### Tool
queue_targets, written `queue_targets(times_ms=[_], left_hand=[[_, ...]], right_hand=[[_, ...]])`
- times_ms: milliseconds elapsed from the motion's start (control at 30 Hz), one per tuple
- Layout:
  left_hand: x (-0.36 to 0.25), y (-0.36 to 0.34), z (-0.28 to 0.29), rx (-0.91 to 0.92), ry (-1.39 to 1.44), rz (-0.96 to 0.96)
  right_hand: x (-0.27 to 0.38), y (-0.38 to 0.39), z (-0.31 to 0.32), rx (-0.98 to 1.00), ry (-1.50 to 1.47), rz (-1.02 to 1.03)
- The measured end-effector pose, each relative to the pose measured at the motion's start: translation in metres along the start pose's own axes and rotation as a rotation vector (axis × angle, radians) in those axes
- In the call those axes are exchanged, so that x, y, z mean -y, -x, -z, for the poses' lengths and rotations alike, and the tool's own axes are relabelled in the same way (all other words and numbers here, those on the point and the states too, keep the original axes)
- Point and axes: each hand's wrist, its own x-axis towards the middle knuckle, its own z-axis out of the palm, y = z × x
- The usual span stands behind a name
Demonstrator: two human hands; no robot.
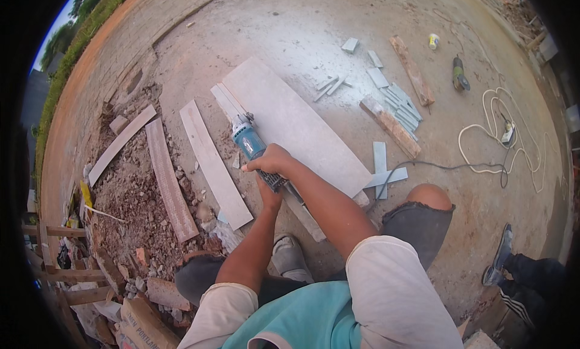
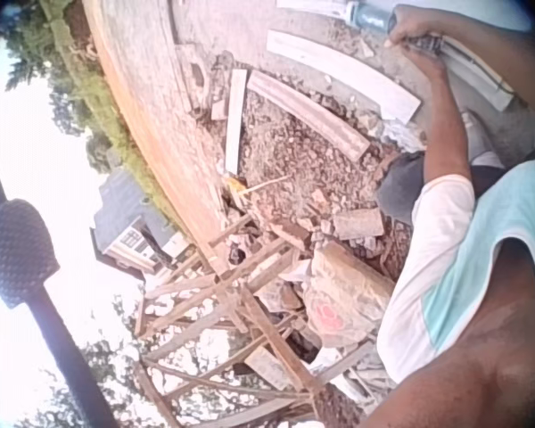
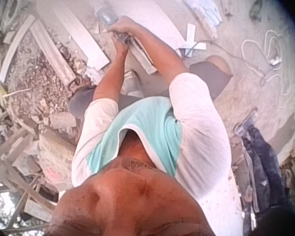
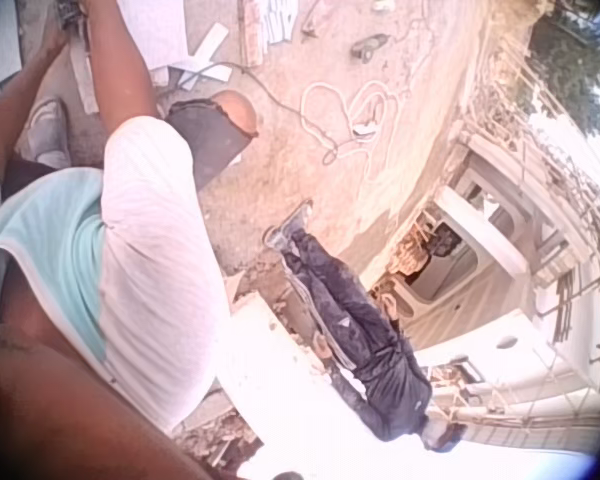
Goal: The person holds an angle grinder with both hands and uses it to cut along a marked line on a long tile supported by a piece of wood on the ground.
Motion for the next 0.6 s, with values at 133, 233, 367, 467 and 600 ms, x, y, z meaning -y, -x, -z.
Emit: queue_targets(times_ms=[133, 233, 367, 467, 600], left_hand=[[-0.024, -0.001, -0.008, -0.023, 0.295, 0.156], [-0.006, -0.002, -0.004, 0.003, 0.228, 0.062], [0.001, -0.006, -0.009, -0.008, 0.319, 0.152], [-0.001, -0.004, -0.012, -0.036, 0.433, 0.214], [0.012, -0.003, -0.009, -0.02, 0.071, 0.055]], right_hand=[[-0.005, 0.004, 0.004, -0.021, 0.021, -0.015], [-0.003, 0.009, 0.002, -0.019, 0.022, -0.005], [-0.008, 0.01, 0.002, -0.023, 0.016, -0.002], [-0.012, 0.01, 0.003, -0.015, 0.023, -0.007], [-0.013, 0.016, 0.004, -0.014, 0.032, -0.014]])
